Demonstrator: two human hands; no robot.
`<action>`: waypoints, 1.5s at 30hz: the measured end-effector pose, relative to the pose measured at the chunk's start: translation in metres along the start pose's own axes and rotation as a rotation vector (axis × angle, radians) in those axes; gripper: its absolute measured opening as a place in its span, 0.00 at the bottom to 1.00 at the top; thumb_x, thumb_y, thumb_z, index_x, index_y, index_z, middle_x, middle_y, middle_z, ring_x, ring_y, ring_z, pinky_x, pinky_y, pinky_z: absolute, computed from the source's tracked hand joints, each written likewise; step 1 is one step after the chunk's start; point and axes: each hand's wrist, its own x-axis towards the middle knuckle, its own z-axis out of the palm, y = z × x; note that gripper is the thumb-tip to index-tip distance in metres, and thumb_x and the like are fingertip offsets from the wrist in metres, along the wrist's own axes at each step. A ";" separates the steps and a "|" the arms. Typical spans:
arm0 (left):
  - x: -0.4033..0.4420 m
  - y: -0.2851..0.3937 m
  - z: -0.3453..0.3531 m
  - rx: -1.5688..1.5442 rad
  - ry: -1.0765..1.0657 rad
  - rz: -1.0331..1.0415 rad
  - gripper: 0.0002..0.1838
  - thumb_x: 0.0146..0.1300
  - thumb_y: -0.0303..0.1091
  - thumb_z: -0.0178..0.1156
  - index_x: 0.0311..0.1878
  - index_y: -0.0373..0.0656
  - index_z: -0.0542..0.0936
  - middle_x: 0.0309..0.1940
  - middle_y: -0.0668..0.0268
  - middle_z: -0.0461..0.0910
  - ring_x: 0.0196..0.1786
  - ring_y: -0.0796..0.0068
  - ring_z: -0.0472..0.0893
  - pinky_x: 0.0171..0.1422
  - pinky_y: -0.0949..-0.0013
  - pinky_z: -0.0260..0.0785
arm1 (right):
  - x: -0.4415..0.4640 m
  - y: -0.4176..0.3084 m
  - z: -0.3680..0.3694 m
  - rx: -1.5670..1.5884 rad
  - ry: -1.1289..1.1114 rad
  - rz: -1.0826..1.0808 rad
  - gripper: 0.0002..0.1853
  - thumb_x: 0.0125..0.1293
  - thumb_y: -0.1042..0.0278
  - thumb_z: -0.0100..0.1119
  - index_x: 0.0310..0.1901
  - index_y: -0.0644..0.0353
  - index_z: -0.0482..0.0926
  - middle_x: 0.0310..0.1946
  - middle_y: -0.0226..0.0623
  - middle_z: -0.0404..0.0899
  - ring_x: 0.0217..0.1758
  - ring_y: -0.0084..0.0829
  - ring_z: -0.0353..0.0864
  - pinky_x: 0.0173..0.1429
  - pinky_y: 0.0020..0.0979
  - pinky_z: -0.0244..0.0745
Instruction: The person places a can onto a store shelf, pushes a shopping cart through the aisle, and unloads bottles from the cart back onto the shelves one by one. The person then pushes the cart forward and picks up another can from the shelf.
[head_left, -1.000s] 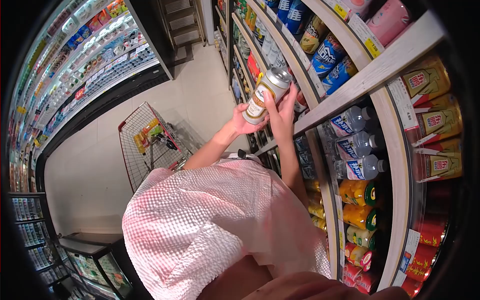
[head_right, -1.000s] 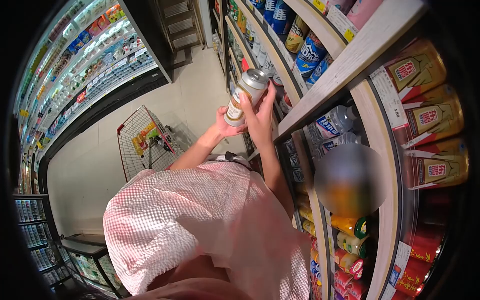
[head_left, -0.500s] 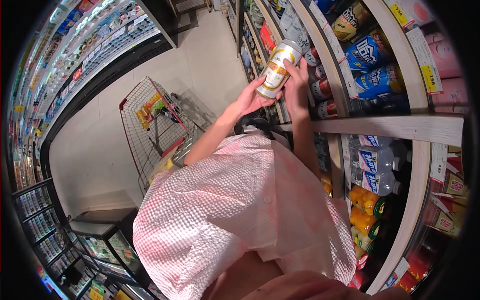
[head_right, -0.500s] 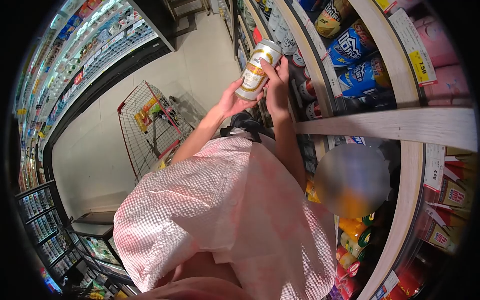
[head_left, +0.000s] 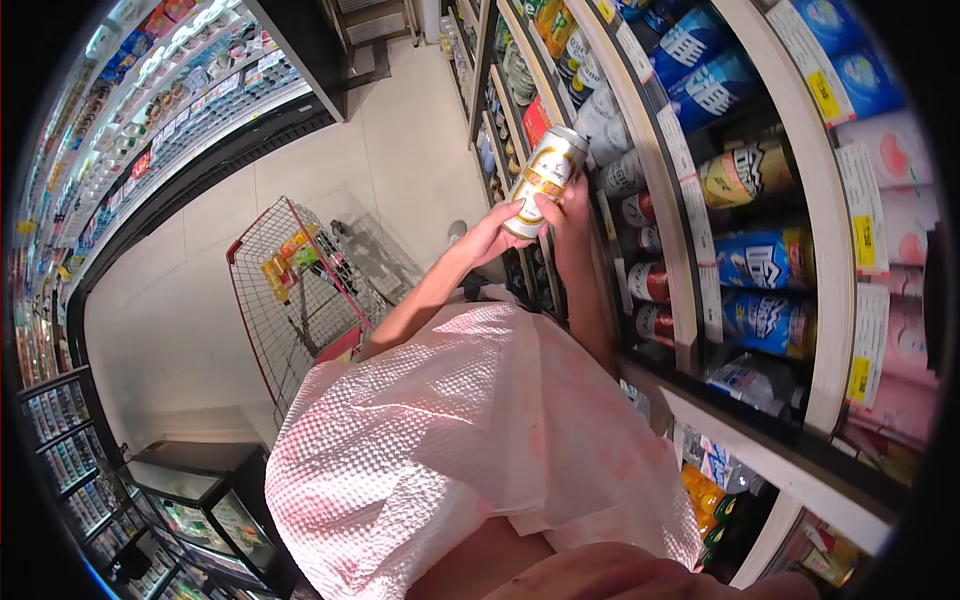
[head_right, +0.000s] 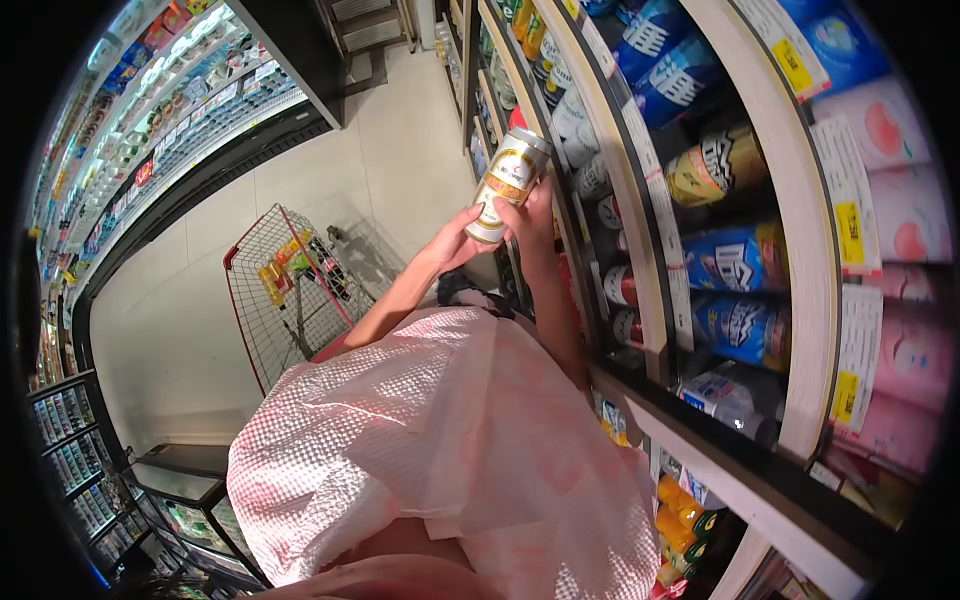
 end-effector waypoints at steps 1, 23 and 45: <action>0.008 0.008 -0.008 -0.038 0.051 0.006 0.30 0.77 0.57 0.55 0.66 0.41 0.74 0.46 0.62 0.84 0.40 0.78 0.80 0.38 0.75 0.69 | 0.013 0.005 0.005 0.006 -0.020 -0.034 0.38 0.67 0.75 0.65 0.74 0.63 0.57 0.61 0.41 0.74 0.64 0.31 0.76 0.68 0.35 0.71; 0.093 0.184 -0.155 0.033 0.147 -0.011 0.28 0.78 0.59 0.52 0.62 0.42 0.77 0.44 0.65 0.83 0.29 0.86 0.68 0.32 0.78 0.60 | 0.283 0.045 0.094 0.268 -0.046 0.154 0.21 0.73 0.65 0.63 0.62 0.61 0.71 0.46 0.39 0.83 0.44 0.29 0.85 0.38 0.28 0.77; 0.181 0.414 -0.253 0.622 -0.440 -0.576 0.33 0.66 0.41 0.72 0.71 0.41 0.74 0.53 0.60 0.87 0.57 0.68 0.84 0.62 0.65 0.76 | 0.390 0.065 0.185 0.295 0.380 0.013 0.26 0.62 0.81 0.63 0.63 0.67 0.74 0.55 0.45 0.84 0.64 0.44 0.84 0.66 0.42 0.81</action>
